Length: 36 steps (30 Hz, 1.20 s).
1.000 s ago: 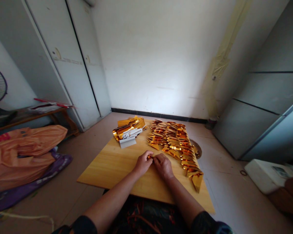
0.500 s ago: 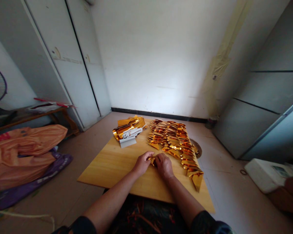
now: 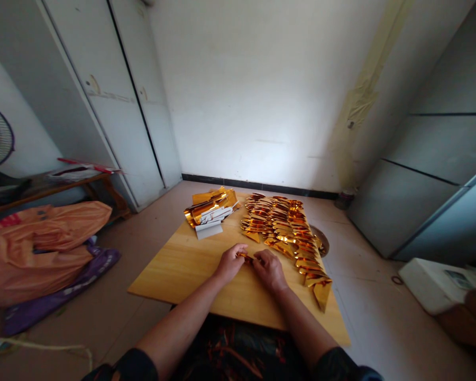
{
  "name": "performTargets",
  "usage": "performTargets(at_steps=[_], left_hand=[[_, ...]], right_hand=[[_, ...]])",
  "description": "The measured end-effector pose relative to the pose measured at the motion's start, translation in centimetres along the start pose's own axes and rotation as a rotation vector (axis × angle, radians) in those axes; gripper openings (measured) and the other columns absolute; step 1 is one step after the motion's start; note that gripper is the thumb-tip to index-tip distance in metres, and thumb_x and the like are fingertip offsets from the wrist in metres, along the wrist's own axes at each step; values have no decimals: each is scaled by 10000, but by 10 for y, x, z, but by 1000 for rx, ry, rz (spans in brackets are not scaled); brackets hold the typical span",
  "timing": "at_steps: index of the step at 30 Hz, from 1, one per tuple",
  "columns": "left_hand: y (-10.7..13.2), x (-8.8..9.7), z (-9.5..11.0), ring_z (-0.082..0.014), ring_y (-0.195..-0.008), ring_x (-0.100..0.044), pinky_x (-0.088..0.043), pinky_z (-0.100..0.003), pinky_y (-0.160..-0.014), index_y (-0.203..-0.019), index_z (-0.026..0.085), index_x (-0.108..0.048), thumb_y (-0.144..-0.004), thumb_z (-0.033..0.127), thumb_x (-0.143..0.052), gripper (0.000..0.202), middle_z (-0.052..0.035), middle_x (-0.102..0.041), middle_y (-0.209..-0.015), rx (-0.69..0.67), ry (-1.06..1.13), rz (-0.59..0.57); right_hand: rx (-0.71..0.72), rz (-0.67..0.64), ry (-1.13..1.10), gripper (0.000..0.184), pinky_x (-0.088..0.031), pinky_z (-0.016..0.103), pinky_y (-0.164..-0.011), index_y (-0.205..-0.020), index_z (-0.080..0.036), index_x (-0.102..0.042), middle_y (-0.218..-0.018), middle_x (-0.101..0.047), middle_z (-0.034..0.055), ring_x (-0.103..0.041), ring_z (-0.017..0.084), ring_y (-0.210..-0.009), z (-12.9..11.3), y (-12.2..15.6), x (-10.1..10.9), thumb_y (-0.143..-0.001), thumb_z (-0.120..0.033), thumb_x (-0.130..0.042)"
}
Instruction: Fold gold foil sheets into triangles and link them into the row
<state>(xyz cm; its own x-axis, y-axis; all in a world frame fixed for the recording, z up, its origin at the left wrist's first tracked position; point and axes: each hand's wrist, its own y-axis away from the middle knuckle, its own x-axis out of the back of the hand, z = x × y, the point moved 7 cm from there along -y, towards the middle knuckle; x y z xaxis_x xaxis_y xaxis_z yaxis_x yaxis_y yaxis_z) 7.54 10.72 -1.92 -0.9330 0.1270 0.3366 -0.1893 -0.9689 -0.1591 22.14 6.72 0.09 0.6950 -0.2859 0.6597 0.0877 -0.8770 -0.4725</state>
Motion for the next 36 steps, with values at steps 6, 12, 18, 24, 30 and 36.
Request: performTargets(at_steps=[6,12,18,24,30,36], left_hand=[[0,3,-2,-171,-878,-632,-496,-285,-813,-1147,158,-587,-652,23,-483,523,-49,-668,-925,12,21,45],[0,-2,-1,-162,-860,-626,-496,-275,-795,-1132,169,-590,-616,-8,-480,556,-34,-656,-894,14,79,45],[0,2,-4,-139,-791,-613,-485,-246,-740,-1166,181,-563,-610,14,-528,581,-26,-649,-900,53,165,107],[7,-8,-7,-98,-652,-577,-474,-203,-613,-1288,195,-406,-607,110,-648,727,1,-627,-875,162,391,222],[13,-18,-3,-63,-455,-504,-407,-166,-462,-1198,211,-428,-603,138,-649,638,79,-569,-653,250,374,179],[14,-21,7,-49,-421,-478,-399,-150,-428,-1284,210,-345,-602,94,-583,731,97,-547,-635,235,340,135]], right_hand=[[-9,24,17,140,-388,231,-630,-672,-182,-617,-687,-609,22,-552,141,-657,5,2,2,-771,-140,-526],[36,31,72,146,-374,231,-639,-700,-181,-620,-692,-599,24,-549,143,-671,0,2,3,-785,-131,-512],[50,16,173,164,-339,233,-623,-687,-186,-621,-686,-609,14,-541,129,-639,-2,3,0,-799,-124,-519],[86,71,169,158,-353,243,-645,-704,-188,-614,-680,-619,14,-559,140,-654,-8,3,1,-826,-171,-515],[92,86,131,159,-368,248,-665,-743,-190,-622,-707,-633,23,-566,146,-668,-9,3,3,-849,-199,-504],[71,79,128,175,-359,251,-663,-727,-187,-615,-701,-620,29,-553,146,-664,-8,2,3,-854,-201,-496]])
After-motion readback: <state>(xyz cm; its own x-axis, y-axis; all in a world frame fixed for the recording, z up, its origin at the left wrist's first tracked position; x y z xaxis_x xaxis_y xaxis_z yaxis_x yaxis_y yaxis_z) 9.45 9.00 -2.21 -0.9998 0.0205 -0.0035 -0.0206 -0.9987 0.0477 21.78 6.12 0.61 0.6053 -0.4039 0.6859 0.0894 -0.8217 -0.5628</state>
